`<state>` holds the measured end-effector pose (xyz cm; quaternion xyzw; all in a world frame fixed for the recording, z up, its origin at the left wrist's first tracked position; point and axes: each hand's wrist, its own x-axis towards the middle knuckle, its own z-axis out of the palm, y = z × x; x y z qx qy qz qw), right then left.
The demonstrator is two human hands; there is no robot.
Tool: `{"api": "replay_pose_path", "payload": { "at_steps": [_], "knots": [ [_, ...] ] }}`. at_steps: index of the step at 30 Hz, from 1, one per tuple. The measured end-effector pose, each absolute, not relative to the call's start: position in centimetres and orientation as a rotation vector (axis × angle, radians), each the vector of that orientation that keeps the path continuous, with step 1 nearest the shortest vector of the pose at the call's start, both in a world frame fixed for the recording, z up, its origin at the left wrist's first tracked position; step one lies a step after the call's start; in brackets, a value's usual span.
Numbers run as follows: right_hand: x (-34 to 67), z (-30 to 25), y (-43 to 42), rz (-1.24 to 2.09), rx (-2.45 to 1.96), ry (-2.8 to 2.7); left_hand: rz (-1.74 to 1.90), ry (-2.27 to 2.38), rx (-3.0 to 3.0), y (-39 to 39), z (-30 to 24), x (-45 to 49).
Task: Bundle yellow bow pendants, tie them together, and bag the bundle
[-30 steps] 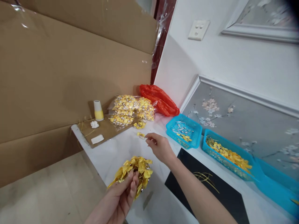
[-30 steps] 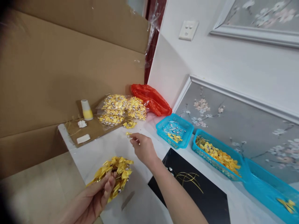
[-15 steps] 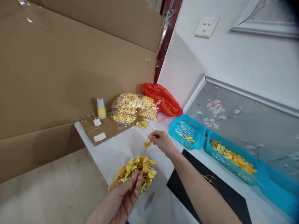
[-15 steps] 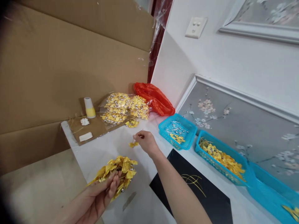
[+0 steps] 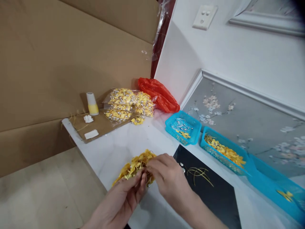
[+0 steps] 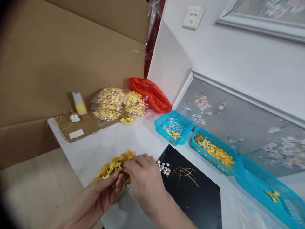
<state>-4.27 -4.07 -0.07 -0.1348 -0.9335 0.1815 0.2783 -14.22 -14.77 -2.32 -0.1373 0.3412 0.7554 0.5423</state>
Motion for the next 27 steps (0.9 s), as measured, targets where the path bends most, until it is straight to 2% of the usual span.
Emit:
{"api": "replay_pose_path", "payload": {
  "at_steps": [3,6,19,27],
  "knots": [
    [-3.7,-1.1,-5.1,0.166,-0.316,-2.501,1.794,0.810,-0.320,-14.7,-2.6,-14.0],
    [-3.5,-1.7,-5.3,0.071,-0.301,-2.455,1.803,0.821,-0.326,-14.6,-2.5,-13.7],
    [-3.6,-2.1,-5.6,0.040,-0.199,-2.394,1.804,0.793,-0.285,-15.2,-2.8,-13.6],
    [-4.3,-2.0,-5.6,0.251,-0.202,-2.420,1.749,0.811,-0.270,-15.6,-2.6,-14.2]
  ]
}}
